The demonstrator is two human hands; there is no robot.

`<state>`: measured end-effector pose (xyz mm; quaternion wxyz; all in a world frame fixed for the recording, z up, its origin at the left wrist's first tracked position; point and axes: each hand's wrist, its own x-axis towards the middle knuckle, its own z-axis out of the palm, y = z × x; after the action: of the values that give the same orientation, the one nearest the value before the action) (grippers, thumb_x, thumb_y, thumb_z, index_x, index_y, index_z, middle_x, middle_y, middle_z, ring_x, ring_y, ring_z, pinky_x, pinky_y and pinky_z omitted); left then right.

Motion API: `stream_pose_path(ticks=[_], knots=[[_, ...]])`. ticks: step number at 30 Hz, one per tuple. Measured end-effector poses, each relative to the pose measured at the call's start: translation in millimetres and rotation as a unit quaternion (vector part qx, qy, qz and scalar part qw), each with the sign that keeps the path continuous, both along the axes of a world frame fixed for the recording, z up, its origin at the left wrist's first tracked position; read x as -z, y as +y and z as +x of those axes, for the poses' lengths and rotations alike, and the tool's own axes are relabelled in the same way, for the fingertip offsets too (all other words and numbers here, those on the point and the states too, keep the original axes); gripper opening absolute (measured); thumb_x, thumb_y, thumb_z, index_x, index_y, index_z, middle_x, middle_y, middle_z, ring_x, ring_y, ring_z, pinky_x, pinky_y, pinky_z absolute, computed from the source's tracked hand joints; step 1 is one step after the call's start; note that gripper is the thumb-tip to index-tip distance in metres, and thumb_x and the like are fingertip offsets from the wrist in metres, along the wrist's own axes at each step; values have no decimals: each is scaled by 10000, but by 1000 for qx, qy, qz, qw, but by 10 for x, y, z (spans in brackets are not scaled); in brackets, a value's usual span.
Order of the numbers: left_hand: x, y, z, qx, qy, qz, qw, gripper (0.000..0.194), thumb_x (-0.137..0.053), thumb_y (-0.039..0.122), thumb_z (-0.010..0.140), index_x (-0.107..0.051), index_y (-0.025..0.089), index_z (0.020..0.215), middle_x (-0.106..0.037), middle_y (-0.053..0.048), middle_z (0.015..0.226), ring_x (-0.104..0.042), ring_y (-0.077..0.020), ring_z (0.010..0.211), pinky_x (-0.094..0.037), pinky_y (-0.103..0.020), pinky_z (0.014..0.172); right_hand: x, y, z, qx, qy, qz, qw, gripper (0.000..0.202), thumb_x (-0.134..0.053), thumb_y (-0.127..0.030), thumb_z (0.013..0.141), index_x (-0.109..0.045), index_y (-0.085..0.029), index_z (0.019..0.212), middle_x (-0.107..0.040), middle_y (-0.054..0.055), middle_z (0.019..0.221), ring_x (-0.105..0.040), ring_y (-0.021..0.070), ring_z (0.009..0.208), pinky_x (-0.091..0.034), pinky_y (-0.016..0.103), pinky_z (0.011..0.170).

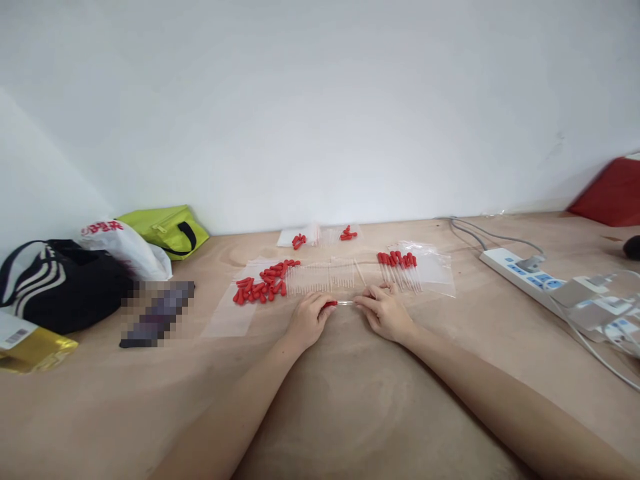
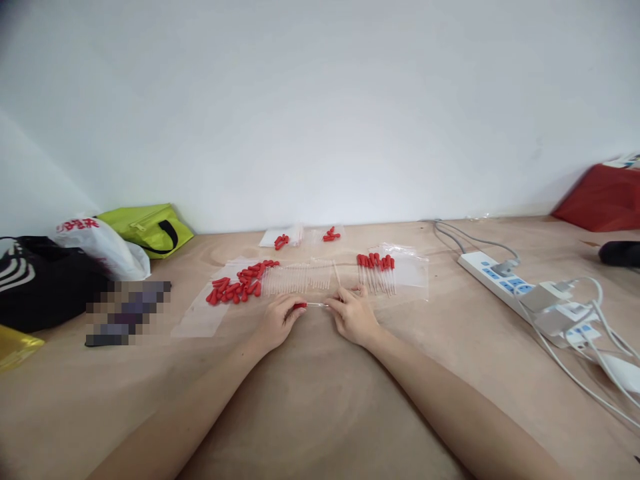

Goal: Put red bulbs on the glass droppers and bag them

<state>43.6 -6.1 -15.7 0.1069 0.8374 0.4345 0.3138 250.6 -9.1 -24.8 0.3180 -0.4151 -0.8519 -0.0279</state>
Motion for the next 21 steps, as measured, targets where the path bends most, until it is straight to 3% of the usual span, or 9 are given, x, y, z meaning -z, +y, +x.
stream_pose_path(ticks=[13,21], knots=[[12,16,-33,97,24,44,994,187,-446,220,872,-631,199,851,-658,-12,801,-520,-161,766,-372,-309,757,-15,76,83,-53,-31,0,998,272,-395,-188,866,-656,-251,912,-581,30,803,-510,121,711,-211,365,802],[-24,-42,-22,71,70,59,993,183,-479,257,860,-639,199,792,-667,3,737,-552,-146,750,-275,-328,751,-66,47,74,-63,-64,-21,996,244,-397,-237,868,-640,-221,859,-605,14,722,-497,121,681,-177,320,688]])
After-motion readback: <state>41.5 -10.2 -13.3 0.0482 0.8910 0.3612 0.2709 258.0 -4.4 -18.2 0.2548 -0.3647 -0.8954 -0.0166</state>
